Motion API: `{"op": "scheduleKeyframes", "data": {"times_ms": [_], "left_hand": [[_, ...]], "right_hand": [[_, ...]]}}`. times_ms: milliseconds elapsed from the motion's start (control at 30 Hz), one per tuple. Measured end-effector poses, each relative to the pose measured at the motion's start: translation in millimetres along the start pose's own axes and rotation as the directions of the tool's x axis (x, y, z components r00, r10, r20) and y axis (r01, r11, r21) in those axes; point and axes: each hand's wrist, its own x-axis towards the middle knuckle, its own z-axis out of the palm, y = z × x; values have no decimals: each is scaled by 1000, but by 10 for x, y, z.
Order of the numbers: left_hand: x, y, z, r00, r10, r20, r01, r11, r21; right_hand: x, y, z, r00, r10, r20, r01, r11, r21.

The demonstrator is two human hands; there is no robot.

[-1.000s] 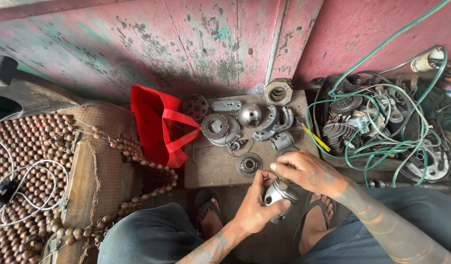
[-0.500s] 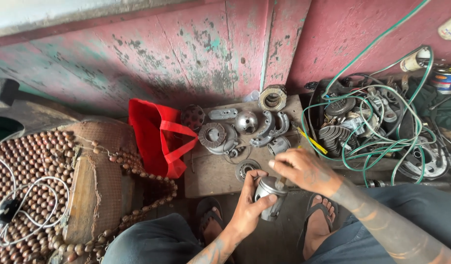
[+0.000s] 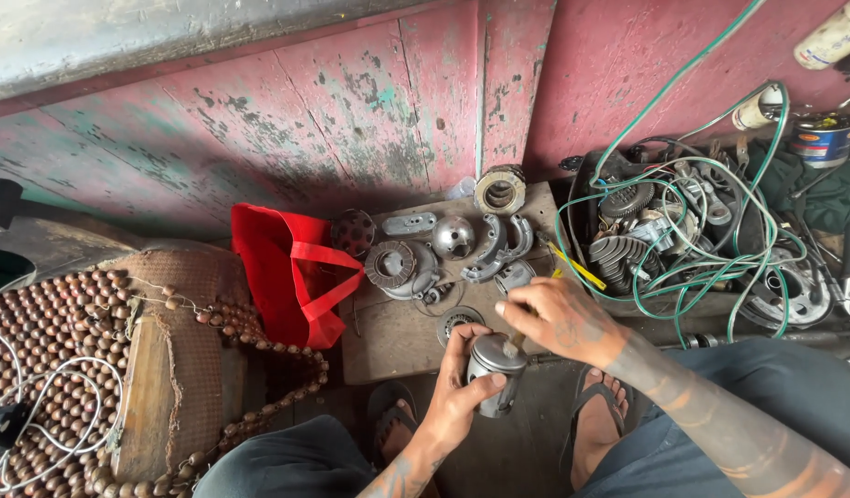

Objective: Cleaning a motorcycle piston by scraping debris from its grooves using a small hand tool.

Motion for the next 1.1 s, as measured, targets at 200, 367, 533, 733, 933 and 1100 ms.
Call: {"op": "scheduleKeyframes", "data": {"times_ms": [200, 367, 533, 733, 933, 1100], "left_hand": [[-13, 30, 46, 999, -23, 45, 26, 998, -60], [4, 15, 11, 1000, -25, 8, 25, 996, -80], [7, 22, -22, 1000, -14, 11, 14, 998, -59], [39, 117, -18, 1000, 1, 17, -1, 1000, 13], [26, 145, 30, 998, -11, 65, 8, 999, 49], [33, -61, -84, 992, 121, 35, -120, 992, -27]], "right_hand": [[-25, -79, -68, 984, 61, 167, -82, 989, 122], [-67, -103, -56, 992, -23, 121, 15, 998, 64], [20, -220, -165, 975, 170, 140, -172, 985, 3], [37, -150, -175, 952, 195, 236, -224, 969, 101], [-13, -123, -152, 980, 25, 197, -68, 974, 217], [-22, -112, -132, 994, -89, -69, 97, 987, 127]]}}
